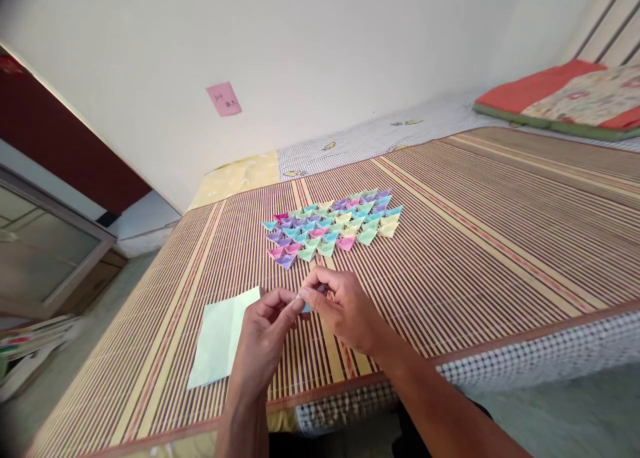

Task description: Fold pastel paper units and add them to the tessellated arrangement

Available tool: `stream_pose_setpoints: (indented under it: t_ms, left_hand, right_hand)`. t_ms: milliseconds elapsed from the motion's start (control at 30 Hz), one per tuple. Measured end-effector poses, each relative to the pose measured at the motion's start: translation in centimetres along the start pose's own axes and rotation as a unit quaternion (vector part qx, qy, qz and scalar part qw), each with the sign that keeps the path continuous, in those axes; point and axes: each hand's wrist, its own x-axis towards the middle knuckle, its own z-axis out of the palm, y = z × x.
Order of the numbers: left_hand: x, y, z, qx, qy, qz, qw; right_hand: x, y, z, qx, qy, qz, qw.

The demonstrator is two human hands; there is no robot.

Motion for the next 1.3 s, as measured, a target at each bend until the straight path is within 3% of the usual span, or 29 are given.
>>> stream_pose_setpoints:
  t_ms: [233,333,633,800,1000,1167,1300]
  left_hand:
    - [0.3,-0.8,0.0,-0.017,0.092,0.012,0.995]
    - [0.5,-1.1,0.0,-0.026,0.118,0.010,0.993]
    - [0.6,-1.2,-0.1,-0.052,0.109,0.015,0.993]
    - [0.5,-1.4,-0.4,-0.073,0.111,0.010,0.991]
    - [0.4,-0.8,-0.8,-0.027,0.072,0.002,0.997]
    - [0.4,-1.2,0.5,-0.085,0.138,0.014,0.987]
    - [0.5,-1.3,1.5,-0.117,0.146,0.009,0.982]
  right_hand:
    - [0.2,0.2,0.6,0.033,-0.029,0.056,0.997]
    - [0.1,0.5,0.8,0.014,-0.012,0.065,0.998]
    - [0.0,1.0,0.9,-0.016,-0.018,0.044,0.999]
    - [0.0,1.1,0.9,-0.005,0.016,0.053,0.998]
    - [0.0,1.1,1.1,-0.058,0.068,0.024,0.996]
    - [0.1,1.3,1.9,0.019,0.042,0.058,0.997]
    - [0.0,1.3,2.0,-0.023,0.054,0.032,0.998]
